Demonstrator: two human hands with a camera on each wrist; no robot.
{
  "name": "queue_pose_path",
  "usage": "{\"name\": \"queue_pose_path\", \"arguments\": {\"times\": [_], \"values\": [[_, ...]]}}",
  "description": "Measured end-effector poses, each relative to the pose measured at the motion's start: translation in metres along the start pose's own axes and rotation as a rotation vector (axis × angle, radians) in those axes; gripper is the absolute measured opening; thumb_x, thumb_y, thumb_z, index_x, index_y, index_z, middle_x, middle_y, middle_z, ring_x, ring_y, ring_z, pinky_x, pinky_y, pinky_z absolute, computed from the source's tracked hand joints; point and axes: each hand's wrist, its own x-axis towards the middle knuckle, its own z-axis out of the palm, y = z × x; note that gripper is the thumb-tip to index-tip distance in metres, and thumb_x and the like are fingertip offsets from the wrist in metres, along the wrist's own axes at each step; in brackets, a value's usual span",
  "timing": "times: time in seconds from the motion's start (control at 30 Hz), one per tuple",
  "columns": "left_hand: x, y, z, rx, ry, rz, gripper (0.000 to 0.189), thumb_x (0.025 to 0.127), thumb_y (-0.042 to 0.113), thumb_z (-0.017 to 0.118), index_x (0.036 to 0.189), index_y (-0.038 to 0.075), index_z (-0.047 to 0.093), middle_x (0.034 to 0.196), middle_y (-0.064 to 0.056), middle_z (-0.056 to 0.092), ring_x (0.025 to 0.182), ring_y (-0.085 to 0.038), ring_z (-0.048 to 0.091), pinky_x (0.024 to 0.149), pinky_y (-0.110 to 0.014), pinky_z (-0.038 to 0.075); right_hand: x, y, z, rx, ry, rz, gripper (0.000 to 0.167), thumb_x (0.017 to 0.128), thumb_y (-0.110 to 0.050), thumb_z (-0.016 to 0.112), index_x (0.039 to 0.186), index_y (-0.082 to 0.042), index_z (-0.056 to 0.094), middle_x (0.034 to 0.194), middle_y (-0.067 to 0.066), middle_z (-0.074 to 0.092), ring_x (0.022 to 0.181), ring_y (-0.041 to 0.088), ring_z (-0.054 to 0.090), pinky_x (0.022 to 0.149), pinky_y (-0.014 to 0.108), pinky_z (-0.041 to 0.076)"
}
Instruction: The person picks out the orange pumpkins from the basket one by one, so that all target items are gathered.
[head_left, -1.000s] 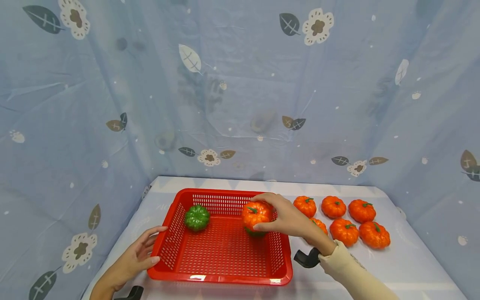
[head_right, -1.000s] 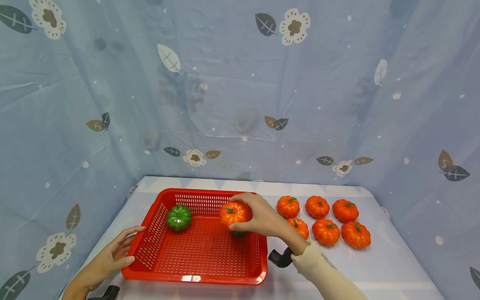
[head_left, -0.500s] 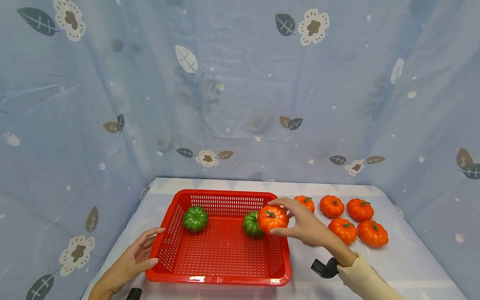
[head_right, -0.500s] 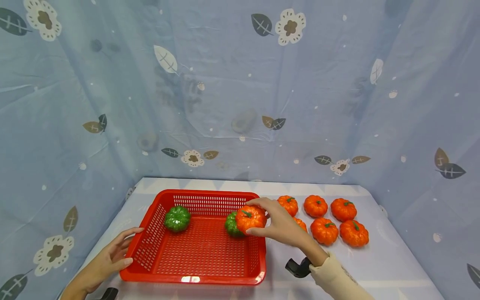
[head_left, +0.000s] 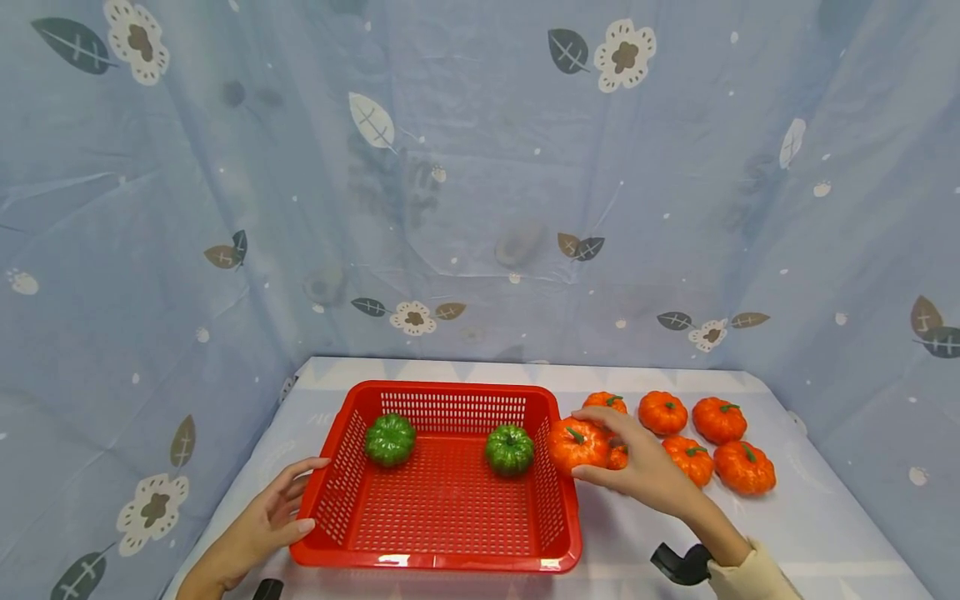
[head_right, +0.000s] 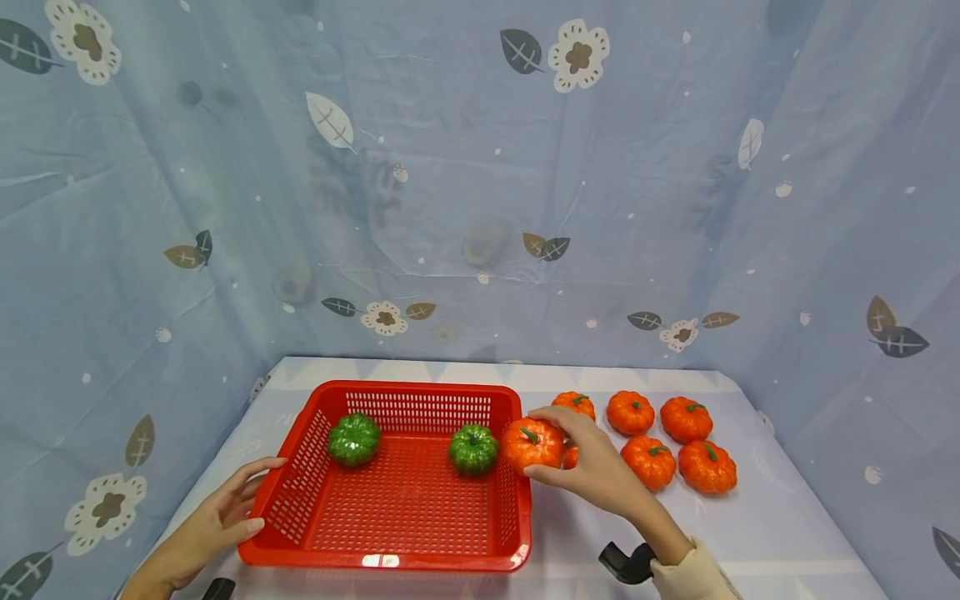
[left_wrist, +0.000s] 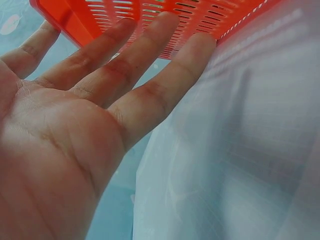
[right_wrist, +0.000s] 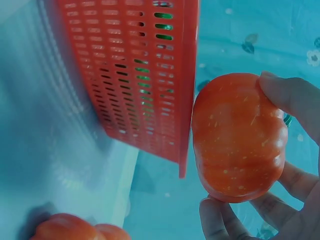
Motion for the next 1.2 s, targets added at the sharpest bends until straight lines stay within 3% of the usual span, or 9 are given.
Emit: {"name": "queue_pose_path", "arguments": {"times": [0.1, 0.33, 0.6, 0.7, 0.93, 1.2], "values": [[0.000, 0.000, 0.000, -0.006, -0.008, 0.010, 0.072, 0.095, 0.010, 0.067, 0.157, 0.015, 0.030, 0.157, -0.030, 0.031, 0.121, -0.020, 0.061, 0.088, -0.047, 0.059, -0.008, 0.005, -0.003, 0.000, 0.019, 0.026, 0.071, 0.078, -0.050, 0.087, 0.141, -0.033, 0.057, 0.143, -0.007, 0.055, 0.121, 0.023, 0.055, 0.092, 0.049, 0.052], [0.000, -0.001, -0.002, -0.015, -0.021, 0.021, 0.071, 0.096, 0.008, 0.065, 0.157, 0.014, 0.029, 0.155, -0.032, 0.032, 0.121, -0.023, 0.060, 0.088, -0.047, 0.060, -0.026, 0.015, -0.010, -0.051, 0.051, 0.126, 0.071, 0.078, -0.054, 0.086, 0.139, -0.031, 0.058, 0.139, -0.002, 0.056, 0.113, 0.024, 0.057, 0.085, 0.043, 0.053], [0.000, -0.002, -0.002, -0.014, -0.016, 0.011, 0.071, 0.096, 0.008, 0.066, 0.157, 0.015, 0.030, 0.156, -0.030, 0.032, 0.121, -0.021, 0.060, 0.089, -0.046, 0.060, -0.047, 0.028, -0.013, -0.043, 0.063, 0.202, 0.071, 0.079, -0.053, 0.085, 0.139, -0.028, 0.059, 0.141, 0.000, 0.058, 0.122, 0.027, 0.056, 0.094, 0.053, 0.053], [0.000, -0.001, -0.002, -0.011, -0.015, 0.006, 0.072, 0.096, 0.009, 0.066, 0.157, 0.015, 0.029, 0.156, -0.030, 0.032, 0.121, -0.019, 0.060, 0.089, -0.045, 0.059, -0.054, 0.033, -0.013, -0.036, 0.059, 0.236, 0.073, 0.079, -0.052, 0.086, 0.142, -0.026, 0.058, 0.141, 0.000, 0.059, 0.123, 0.025, 0.056, 0.095, 0.048, 0.052], [0.001, 0.003, 0.000, 0.014, -0.007, 0.011, 0.072, 0.095, 0.009, 0.068, 0.157, 0.014, 0.030, 0.156, -0.029, 0.032, 0.120, -0.016, 0.060, 0.089, -0.043, 0.060, -0.070, 0.044, -0.013, -0.058, 0.061, 0.346, 0.075, 0.079, -0.048, 0.087, 0.142, -0.021, 0.058, 0.140, 0.009, 0.058, 0.108, 0.023, 0.058, 0.084, 0.034, 0.055], [0.000, 0.003, 0.000, 0.012, -0.009, 0.019, 0.072, 0.095, 0.006, 0.067, 0.156, 0.013, 0.030, 0.156, -0.030, 0.031, 0.119, -0.012, 0.060, 0.089, -0.043, 0.060, -0.089, 0.063, -0.008, -0.076, 0.067, 0.389, 0.077, 0.079, -0.047, 0.087, 0.142, -0.017, 0.057, 0.144, 0.013, 0.056, 0.116, 0.028, 0.059, 0.083, 0.026, 0.056]]}}
